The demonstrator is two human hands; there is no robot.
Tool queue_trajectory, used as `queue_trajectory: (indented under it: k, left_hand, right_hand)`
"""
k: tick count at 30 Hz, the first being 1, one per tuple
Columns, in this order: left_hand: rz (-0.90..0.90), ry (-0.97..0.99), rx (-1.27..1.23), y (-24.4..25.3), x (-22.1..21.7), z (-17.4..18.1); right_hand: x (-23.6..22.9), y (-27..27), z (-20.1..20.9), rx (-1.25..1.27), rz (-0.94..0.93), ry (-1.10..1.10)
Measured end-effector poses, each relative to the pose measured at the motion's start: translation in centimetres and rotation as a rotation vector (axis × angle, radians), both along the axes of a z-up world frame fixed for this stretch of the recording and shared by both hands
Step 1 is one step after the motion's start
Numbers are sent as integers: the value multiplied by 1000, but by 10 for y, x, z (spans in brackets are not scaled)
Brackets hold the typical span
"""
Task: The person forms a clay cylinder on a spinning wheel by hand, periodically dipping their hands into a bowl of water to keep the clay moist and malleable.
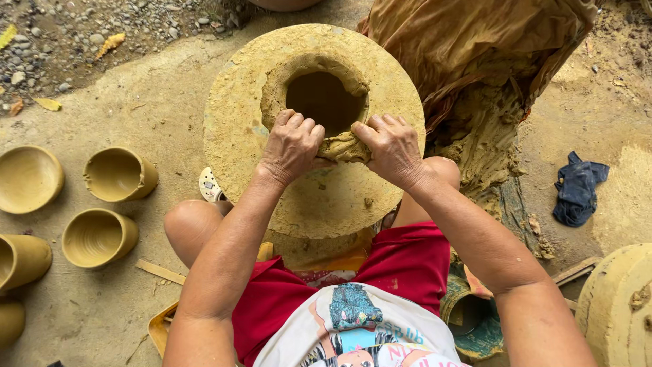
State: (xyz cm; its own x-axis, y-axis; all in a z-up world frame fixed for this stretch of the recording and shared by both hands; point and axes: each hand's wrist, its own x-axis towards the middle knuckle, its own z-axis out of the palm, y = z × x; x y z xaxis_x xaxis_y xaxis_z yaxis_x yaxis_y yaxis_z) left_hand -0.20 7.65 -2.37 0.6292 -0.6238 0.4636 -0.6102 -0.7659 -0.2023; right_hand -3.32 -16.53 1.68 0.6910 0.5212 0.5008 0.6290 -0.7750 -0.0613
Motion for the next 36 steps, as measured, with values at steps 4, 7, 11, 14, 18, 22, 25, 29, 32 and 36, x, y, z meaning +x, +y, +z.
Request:
queue_trajectory:
  k: [4, 7, 11, 14, 18, 22, 25, 29, 32, 36]
  left_hand:
    - [-83, 163, -154, -3, -3, 10]
    - [-80, 153, -178, -3, -1, 13]
    - [-24, 202, -164, -3, -3, 12]
    - [-33, 217, -343, -3, -8, 15]
    - [-149, 214, -741, -9, -17, 14]
    - [-60, 153, -709, -25, -23, 6]
    - [-51, 163, -707, -13, -23, 0]
    - [-52, 139, -721, 3, -16, -9]
    - [13, 156, -692, 21, -23, -9]
    - [73, 186, -658, 32, -29, 10]
  right_hand:
    - [6, 13, 0, -16, -40, 118]
    - [15, 21, 1, -15, -21, 155]
    - [29, 25, 7, -132, 32, 255]
    - [30, 23, 16, -153, 9, 391]
    - [20, 23, 13, -96, -11, 323]
    - [22, 21, 6, -98, -26, 323]
    - [21, 18, 3, -61, -7, 317]
    - [20, 17, 2, -46, -22, 315]
    - [16, 16, 0, 3, -27, 371]
    - [7, 13, 0, 102, 62, 210]
